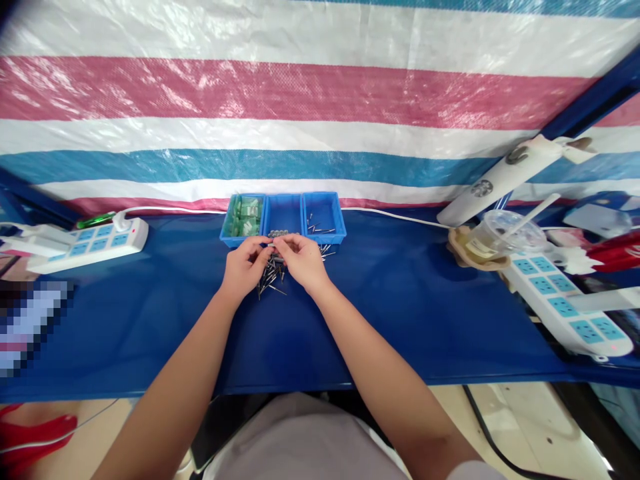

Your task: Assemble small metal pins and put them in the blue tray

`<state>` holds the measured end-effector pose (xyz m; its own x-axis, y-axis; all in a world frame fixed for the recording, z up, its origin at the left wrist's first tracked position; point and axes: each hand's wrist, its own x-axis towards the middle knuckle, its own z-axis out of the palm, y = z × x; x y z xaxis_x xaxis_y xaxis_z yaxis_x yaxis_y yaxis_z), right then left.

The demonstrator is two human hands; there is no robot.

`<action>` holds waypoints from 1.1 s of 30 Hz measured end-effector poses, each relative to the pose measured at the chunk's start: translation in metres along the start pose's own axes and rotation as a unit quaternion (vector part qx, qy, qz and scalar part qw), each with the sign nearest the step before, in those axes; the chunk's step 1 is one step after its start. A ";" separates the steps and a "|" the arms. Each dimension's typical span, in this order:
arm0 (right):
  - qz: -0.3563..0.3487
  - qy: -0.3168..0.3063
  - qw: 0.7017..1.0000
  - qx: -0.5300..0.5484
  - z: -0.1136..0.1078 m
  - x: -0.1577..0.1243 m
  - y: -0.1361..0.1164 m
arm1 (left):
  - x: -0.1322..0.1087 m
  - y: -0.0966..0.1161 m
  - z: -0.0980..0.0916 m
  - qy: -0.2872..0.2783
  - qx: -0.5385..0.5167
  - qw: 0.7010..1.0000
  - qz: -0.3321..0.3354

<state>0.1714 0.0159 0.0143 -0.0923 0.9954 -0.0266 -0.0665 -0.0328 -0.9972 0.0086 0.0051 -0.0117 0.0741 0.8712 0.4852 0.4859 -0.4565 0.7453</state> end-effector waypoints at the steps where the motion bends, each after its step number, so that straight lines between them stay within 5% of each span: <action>1: -0.001 -0.001 1.000 0.000 0.000 0.000 0.000 | 0.000 0.000 -0.001 -0.002 0.004 1.000 -0.004; 33: -0.029 0.007 1.000 0.007 0.001 0.001 0.002 | 0.000 -0.002 0.001 0.005 -0.024 1.000 -0.004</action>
<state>0.1704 0.0167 0.0128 -0.0736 0.9968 0.0301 -0.0861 0.0238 -0.9960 0.0086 0.0065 -0.0136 0.0624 0.8730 0.4836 0.4432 -0.4584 0.7704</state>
